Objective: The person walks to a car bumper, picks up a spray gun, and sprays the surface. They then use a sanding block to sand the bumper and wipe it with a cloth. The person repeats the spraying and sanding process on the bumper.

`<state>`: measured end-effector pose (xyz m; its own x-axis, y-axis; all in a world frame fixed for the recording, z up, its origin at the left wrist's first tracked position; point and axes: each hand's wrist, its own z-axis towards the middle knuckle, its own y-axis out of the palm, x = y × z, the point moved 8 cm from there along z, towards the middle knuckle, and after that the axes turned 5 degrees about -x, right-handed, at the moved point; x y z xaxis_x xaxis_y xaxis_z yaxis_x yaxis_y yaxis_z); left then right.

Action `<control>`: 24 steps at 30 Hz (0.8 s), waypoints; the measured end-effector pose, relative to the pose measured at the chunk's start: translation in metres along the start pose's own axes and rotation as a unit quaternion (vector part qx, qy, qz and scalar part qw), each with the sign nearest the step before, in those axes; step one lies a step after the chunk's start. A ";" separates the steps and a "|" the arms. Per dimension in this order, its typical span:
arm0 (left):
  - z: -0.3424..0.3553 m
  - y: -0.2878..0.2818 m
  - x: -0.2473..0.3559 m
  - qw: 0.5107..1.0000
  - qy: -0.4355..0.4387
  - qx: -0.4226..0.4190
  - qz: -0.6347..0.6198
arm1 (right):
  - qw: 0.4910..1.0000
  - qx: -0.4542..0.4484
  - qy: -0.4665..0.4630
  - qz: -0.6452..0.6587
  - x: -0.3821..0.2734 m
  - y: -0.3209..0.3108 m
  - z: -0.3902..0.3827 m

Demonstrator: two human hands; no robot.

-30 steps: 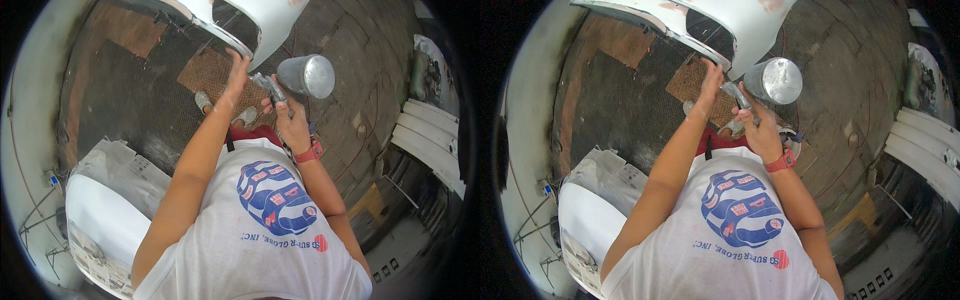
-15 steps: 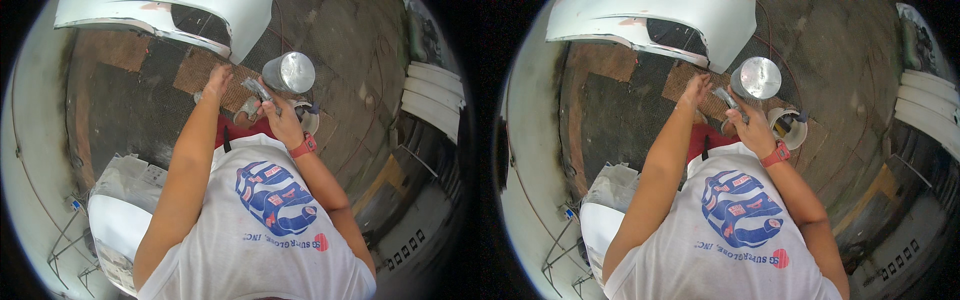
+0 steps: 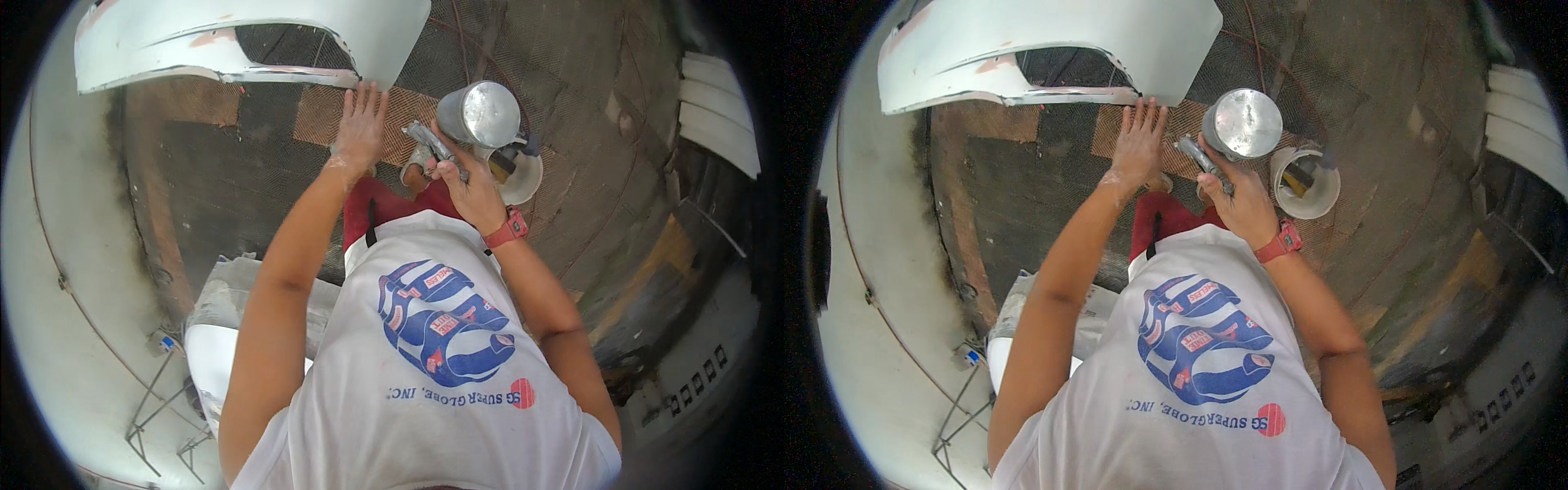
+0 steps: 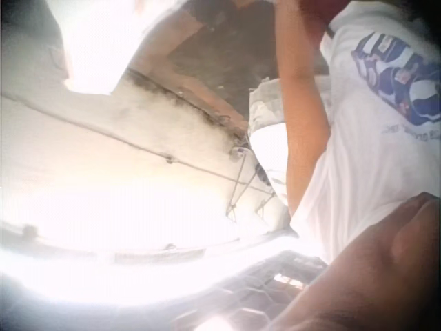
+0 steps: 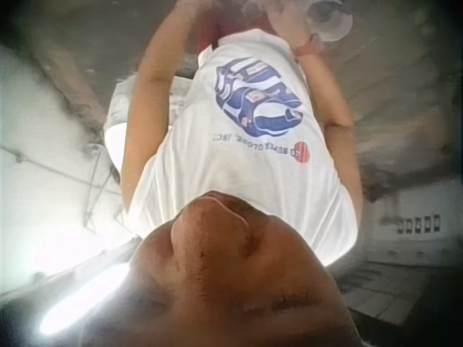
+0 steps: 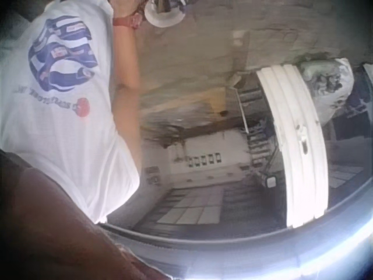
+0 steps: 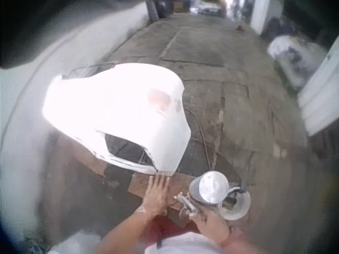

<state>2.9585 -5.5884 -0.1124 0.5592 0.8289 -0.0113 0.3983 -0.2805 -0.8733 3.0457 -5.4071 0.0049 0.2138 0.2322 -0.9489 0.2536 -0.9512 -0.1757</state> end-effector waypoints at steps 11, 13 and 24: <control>0.034 0.024 -0.031 0.827 0.085 -0.129 0.541 | 0.998 0.057 -0.024 -0.032 0.038 0.000 -0.008; 0.048 0.054 -0.032 0.794 0.092 -0.146 0.583 | 0.995 0.075 -0.028 -0.051 0.048 0.005 -0.011; 0.053 0.041 0.017 0.848 0.107 -0.204 0.478 | 0.998 0.062 -0.022 0.012 0.017 -0.012 -0.010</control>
<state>2.9457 -5.5603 -0.1738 0.8694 0.0336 -0.4930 -0.1179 -0.9548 -0.2730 3.0556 -5.3896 -0.0062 0.1768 0.2018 -0.9633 0.1298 -0.9750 -0.1804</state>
